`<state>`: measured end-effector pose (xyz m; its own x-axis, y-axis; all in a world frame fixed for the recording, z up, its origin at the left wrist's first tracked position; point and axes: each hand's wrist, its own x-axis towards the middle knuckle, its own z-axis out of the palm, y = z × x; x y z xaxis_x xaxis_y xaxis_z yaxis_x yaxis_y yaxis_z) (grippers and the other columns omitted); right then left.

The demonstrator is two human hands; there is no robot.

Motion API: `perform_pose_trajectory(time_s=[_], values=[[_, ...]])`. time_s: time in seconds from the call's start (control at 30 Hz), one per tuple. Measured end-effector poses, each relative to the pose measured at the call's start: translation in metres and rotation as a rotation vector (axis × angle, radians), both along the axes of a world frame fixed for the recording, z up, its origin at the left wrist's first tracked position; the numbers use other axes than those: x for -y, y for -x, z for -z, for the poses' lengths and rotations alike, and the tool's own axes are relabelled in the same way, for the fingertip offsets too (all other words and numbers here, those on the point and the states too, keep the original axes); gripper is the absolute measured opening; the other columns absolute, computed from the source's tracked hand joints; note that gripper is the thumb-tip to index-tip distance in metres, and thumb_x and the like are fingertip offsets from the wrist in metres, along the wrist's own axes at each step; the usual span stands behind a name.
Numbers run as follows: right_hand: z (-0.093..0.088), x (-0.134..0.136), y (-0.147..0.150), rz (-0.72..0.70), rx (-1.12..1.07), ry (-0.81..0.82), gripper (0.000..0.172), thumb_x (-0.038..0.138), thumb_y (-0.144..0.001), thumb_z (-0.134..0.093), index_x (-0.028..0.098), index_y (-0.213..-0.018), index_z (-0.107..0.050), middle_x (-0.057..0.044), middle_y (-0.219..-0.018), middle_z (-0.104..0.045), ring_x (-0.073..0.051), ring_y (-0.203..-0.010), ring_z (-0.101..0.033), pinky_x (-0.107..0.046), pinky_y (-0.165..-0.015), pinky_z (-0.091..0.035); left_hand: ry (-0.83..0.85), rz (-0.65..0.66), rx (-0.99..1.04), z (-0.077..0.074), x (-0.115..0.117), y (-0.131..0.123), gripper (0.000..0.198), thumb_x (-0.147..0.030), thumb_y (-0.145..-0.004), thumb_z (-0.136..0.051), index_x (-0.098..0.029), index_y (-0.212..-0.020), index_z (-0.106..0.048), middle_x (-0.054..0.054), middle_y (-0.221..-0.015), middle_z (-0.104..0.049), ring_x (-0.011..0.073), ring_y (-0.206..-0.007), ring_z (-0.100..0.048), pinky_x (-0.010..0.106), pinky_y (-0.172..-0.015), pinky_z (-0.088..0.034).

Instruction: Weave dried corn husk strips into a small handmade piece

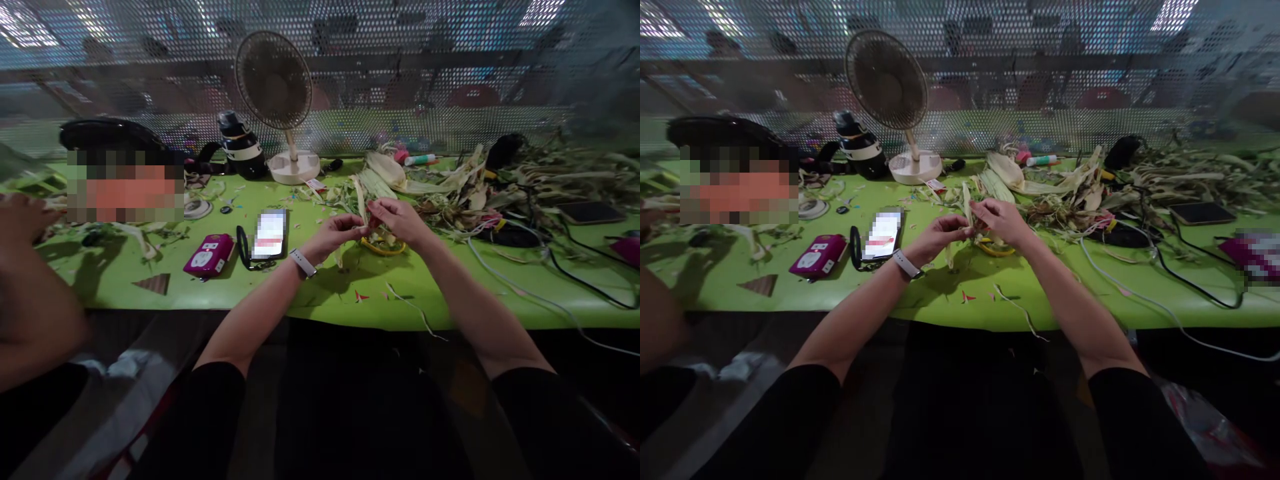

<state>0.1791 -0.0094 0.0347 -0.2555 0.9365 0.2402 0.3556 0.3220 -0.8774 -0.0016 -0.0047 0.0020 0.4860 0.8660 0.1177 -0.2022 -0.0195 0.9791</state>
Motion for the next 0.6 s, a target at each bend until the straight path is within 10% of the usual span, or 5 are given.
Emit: perform_pose_trajectory(time_s=[0.6], values=[[-0.001,-0.013,-0.024,-0.127,-0.026,0.055,0.030,0.044,-0.065,-0.076,0.017,-0.076,-0.066,-0.002,-0.073,-0.067,-0.015,-0.070,-0.058,-0.032,-0.071,-0.048,0.099,-0.158,0.063,-0.012,-0.003,0.004,0.019,-0.012,-0.067,-0.063,-0.016,-0.084,-0.071,-0.001,-0.081,-0.068,0.0078,-0.072,-0.059,0.021,-0.072,-0.046]])
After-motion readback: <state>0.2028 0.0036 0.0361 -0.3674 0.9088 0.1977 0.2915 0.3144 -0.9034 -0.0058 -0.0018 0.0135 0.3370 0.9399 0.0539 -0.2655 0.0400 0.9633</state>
